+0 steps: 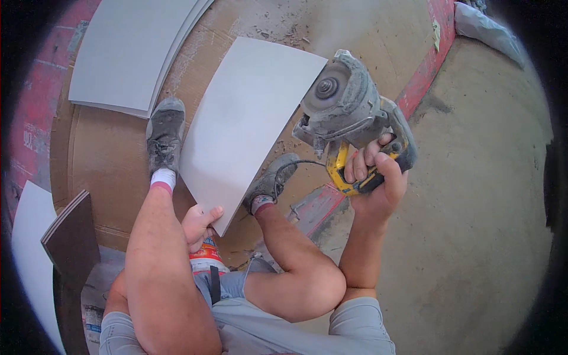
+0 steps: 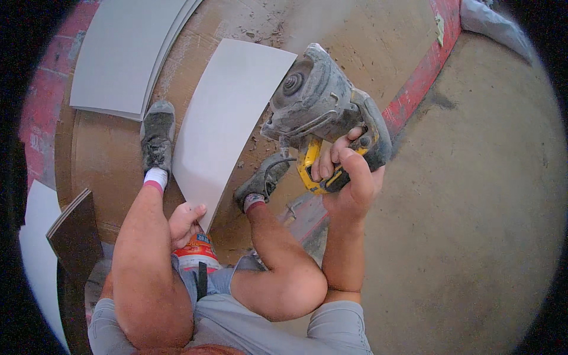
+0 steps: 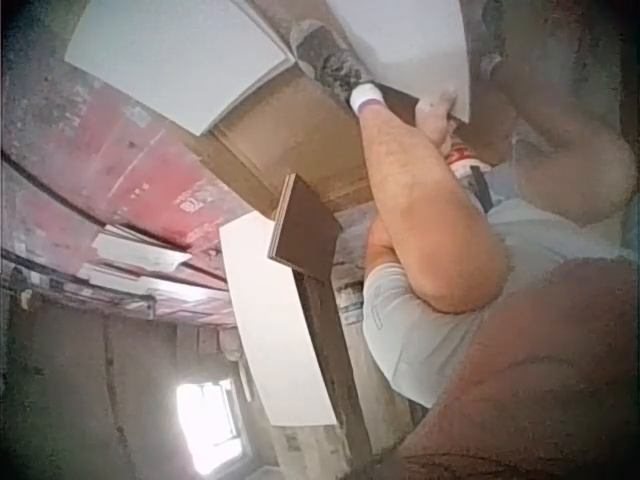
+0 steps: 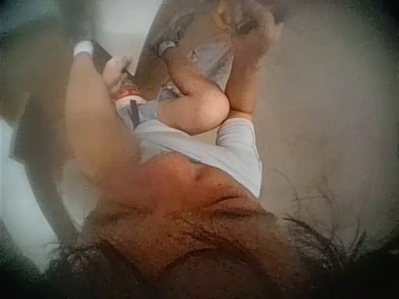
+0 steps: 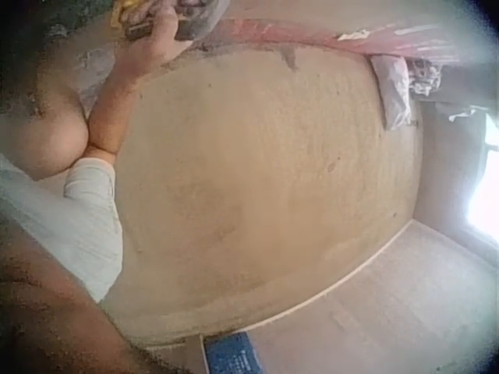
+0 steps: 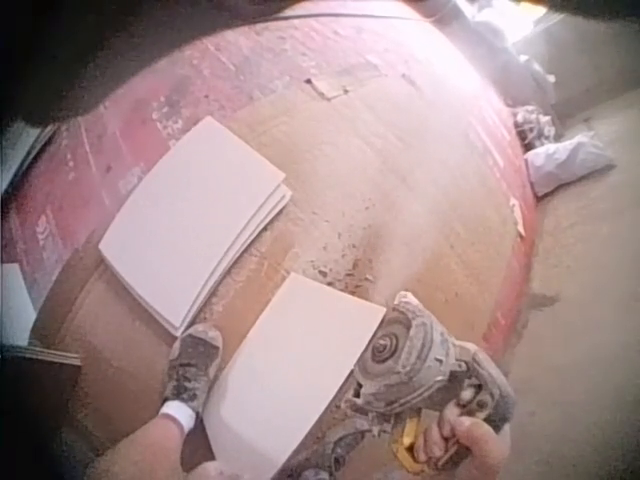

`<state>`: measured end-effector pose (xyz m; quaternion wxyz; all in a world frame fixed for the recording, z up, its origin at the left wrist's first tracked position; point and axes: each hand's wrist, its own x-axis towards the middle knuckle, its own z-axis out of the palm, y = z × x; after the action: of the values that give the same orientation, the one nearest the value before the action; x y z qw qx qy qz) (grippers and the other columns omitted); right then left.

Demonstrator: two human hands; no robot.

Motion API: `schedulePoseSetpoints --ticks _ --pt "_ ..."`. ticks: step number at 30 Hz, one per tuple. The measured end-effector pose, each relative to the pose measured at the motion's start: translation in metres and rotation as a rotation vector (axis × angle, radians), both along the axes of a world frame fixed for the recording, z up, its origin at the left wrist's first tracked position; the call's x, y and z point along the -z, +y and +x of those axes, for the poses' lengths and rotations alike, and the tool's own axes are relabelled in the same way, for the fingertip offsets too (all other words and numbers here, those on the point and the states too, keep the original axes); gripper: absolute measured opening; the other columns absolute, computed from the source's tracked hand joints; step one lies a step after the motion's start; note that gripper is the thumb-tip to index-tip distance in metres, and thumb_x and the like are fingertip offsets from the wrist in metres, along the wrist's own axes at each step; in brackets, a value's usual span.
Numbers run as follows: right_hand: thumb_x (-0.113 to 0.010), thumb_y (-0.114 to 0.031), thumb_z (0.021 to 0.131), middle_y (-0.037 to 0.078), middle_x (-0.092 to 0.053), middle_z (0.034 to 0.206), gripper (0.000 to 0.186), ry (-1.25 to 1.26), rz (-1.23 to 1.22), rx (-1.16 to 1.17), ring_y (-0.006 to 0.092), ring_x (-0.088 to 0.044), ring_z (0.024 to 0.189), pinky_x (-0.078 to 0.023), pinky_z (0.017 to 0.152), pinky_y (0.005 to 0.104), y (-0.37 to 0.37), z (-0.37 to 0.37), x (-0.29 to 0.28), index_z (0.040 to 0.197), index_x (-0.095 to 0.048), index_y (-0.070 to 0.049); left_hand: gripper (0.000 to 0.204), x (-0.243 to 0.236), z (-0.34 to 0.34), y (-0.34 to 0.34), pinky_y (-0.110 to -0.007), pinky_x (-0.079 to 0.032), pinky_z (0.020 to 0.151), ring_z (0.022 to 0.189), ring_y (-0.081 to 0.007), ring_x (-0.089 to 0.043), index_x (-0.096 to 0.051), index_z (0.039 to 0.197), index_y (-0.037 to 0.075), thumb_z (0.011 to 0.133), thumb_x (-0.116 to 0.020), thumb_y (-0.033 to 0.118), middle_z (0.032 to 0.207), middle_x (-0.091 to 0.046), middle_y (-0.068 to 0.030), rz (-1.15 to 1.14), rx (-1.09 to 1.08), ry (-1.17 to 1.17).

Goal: Using a handheld circular saw to cut a ceramic tile into smaller pieces.

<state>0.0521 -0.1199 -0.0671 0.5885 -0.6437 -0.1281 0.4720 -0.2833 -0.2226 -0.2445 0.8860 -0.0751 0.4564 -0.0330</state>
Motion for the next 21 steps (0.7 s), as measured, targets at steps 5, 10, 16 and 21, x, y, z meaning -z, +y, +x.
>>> schedulePoseSetpoints --ticks 5,10,16,21 --pt "-0.055 -0.005 0.089 0.007 -0.054 0.078 0.031 0.003 -0.009 -0.003 0.0179 -0.052 0.059 -0.048 0.054 0.0382 -0.002 -0.001 -0.001 0.119 -0.052 -0.005 0.053 -0.005 0.001 0.002 -0.045 -0.057 0.092 0.113 -0.0266 -0.065 -0.051 0.138 -0.002 0.1 -0.068 0.031 0.127 -0.065 -0.0135 0.009 0.014 0.021" --pt "-0.056 -0.005 0.088 0.007 -0.055 0.078 0.03 -0.013 -0.053 0.019 0.0175 -0.052 0.058 -0.048 0.053 0.0381 -0.004 -0.003 -0.004 0.118 -0.052 -0.005 0.051 -0.005 0.002 -0.002 -0.046 -0.056 0.093 0.115 -0.0277 -0.065 -0.052 0.137 -0.002 0.1 -0.067 0.03 0.127 -0.065 -0.0141 -0.02 0.007 0.006" --pt "-0.056 -0.005 0.088 0.007 -0.054 0.078 0.03 -0.013 -0.05 0.014 0.0176 -0.053 0.057 -0.048 0.052 0.0381 -0.004 -0.005 -0.005 0.117 -0.052 -0.005 0.05 -0.002 0.001 -0.006 -0.046 -0.056 0.091 0.111 -0.0274 -0.066 -0.053 0.135 -0.003 0.1 -0.068 0.029 0.125 -0.066 -0.0146 -0.018 -0.034 0.004" --pt "-0.057 -0.006 0.088 0.007 -0.054 0.078 0.031 -0.002 -0.045 0.02 0.0177 -0.053 0.057 -0.048 0.053 0.0385 -0.01 -0.004 -0.006 0.118 -0.051 -0.006 0.049 -0.001 0.001 -0.01 -0.044 -0.058 0.088 0.109 -0.0263 -0.067 -0.054 0.134 -0.003 0.1 -0.068 0.029 0.123 -0.067 -0.0141 -0.011 -0.039 0.004"
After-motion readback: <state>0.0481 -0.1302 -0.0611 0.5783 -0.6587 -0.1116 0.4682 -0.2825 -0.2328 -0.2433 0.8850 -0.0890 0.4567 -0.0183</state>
